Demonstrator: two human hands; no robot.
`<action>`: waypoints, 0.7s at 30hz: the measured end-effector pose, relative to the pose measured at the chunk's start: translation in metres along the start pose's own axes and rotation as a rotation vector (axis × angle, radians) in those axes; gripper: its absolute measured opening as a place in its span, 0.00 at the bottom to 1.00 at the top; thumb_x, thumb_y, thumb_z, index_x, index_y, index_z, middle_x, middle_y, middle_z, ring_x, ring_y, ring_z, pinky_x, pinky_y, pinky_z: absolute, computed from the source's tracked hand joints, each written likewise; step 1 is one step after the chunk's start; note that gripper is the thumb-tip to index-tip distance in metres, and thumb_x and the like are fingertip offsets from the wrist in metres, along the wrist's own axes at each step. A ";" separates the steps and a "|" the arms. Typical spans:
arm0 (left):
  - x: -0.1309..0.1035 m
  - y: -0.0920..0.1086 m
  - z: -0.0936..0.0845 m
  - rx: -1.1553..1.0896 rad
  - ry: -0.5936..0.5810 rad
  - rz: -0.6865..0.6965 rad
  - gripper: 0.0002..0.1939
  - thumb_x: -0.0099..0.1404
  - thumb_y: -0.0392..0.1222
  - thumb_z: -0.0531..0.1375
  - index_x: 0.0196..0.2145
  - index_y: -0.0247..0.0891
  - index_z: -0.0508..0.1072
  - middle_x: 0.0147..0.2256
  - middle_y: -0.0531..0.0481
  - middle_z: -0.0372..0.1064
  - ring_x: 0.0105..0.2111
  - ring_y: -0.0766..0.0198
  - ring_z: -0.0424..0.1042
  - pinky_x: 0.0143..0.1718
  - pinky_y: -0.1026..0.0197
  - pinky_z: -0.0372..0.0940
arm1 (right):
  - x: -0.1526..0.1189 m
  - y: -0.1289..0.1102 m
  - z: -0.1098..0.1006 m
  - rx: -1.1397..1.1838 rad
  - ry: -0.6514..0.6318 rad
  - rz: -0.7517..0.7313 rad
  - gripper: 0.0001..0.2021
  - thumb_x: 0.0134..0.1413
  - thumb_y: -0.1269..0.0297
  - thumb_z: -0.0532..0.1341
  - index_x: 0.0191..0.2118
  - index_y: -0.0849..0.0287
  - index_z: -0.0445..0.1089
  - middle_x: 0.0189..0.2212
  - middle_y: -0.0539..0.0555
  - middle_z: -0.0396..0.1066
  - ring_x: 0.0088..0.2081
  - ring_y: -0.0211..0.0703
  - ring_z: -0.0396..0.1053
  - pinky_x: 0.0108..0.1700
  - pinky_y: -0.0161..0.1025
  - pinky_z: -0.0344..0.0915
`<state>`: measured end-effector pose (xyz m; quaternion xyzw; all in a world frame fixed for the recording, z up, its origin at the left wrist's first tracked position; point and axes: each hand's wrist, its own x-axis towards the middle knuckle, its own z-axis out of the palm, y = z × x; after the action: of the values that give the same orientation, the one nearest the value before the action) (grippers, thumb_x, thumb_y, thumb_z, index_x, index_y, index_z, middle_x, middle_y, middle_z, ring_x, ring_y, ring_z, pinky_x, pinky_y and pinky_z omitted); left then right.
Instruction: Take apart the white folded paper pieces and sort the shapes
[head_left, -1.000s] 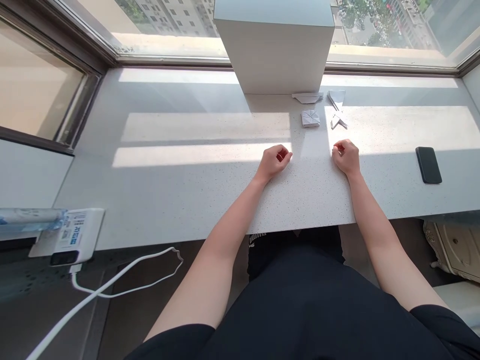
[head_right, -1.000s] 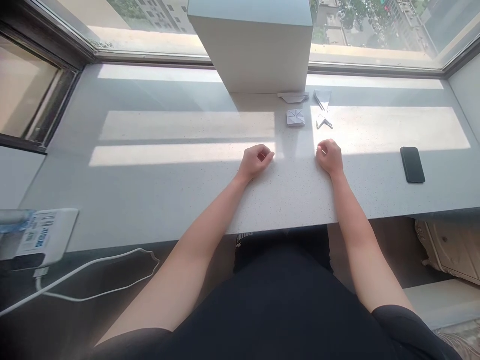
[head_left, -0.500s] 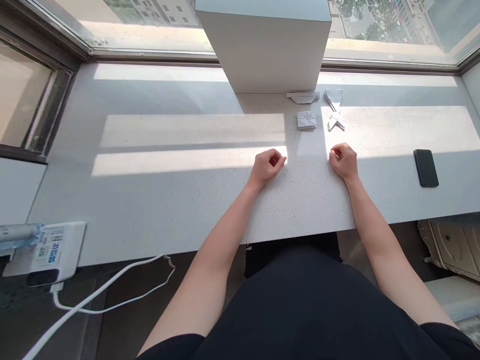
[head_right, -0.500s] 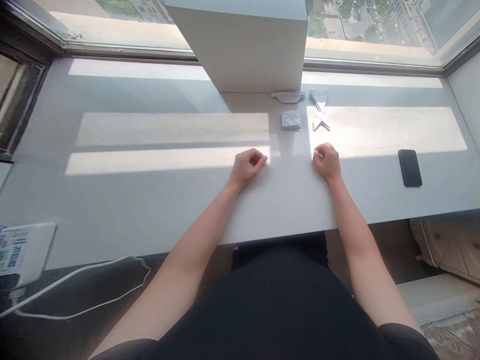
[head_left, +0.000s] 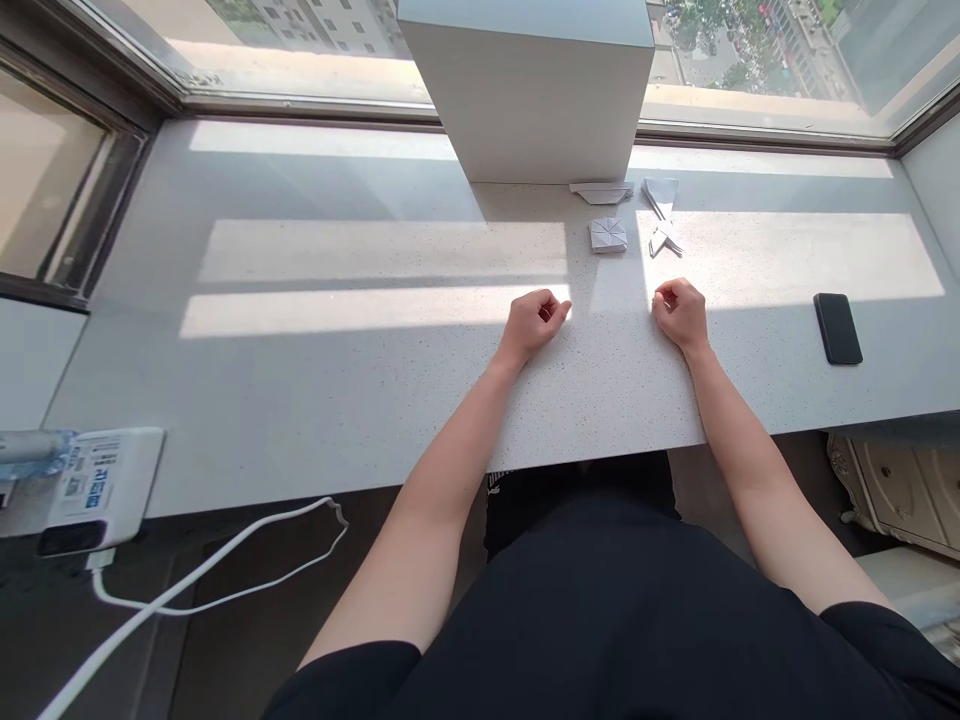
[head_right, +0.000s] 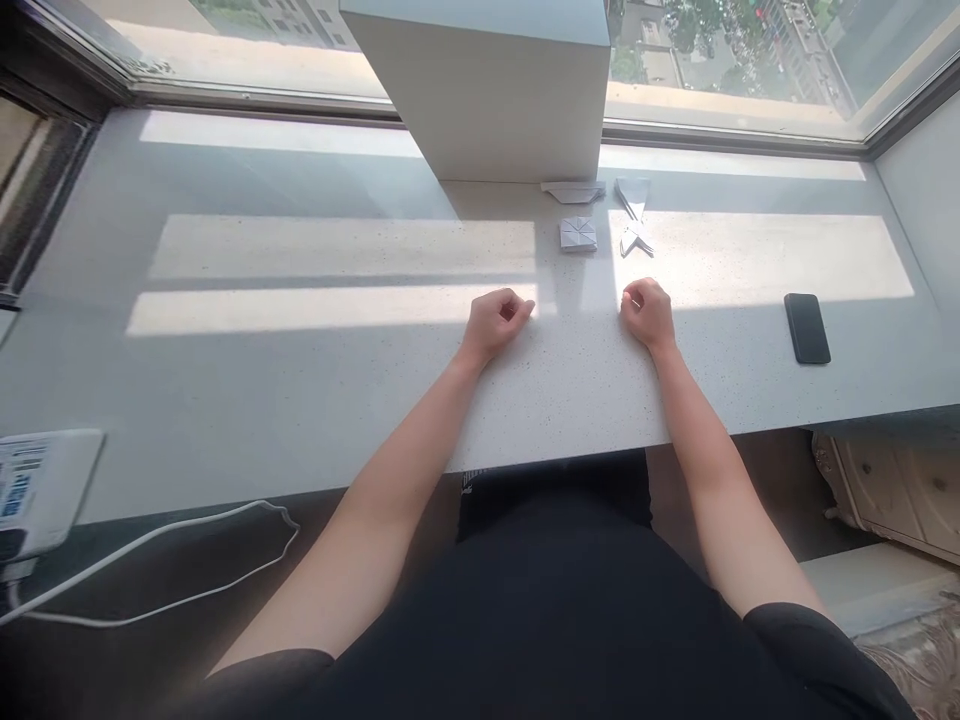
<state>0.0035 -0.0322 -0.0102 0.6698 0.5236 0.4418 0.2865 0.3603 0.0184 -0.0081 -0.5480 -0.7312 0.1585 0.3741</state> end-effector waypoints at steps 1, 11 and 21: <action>0.001 -0.001 0.002 0.019 0.005 -0.003 0.22 0.80 0.50 0.68 0.29 0.48 0.66 0.29 0.48 0.74 0.29 0.55 0.72 0.36 0.49 0.74 | 0.001 0.000 0.000 0.002 -0.003 0.002 0.05 0.71 0.64 0.65 0.39 0.47 0.72 0.40 0.58 0.83 0.41 0.57 0.80 0.48 0.60 0.84; 0.011 -0.009 0.022 0.378 0.058 -0.078 0.13 0.77 0.47 0.70 0.55 0.44 0.81 0.75 0.27 0.81 0.81 0.25 0.72 0.86 0.16 0.65 | 0.003 -0.002 0.000 0.021 0.003 0.034 0.03 0.69 0.60 0.67 0.40 0.45 0.73 0.43 0.60 0.85 0.45 0.60 0.83 0.53 0.64 0.89; 0.018 -0.004 0.025 0.416 -0.005 -0.054 0.21 0.80 0.52 0.67 0.61 0.37 0.84 0.73 0.21 0.81 0.81 0.22 0.73 0.87 0.16 0.64 | 0.099 0.059 -0.009 -0.036 0.237 0.097 0.15 0.79 0.47 0.65 0.57 0.50 0.75 0.61 0.70 0.83 0.67 0.73 0.83 0.71 0.79 0.82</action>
<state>0.0247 -0.0124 -0.0195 0.7012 0.6208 0.3145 0.1549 0.3957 0.1283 -0.0034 -0.6043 -0.6574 0.0973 0.4396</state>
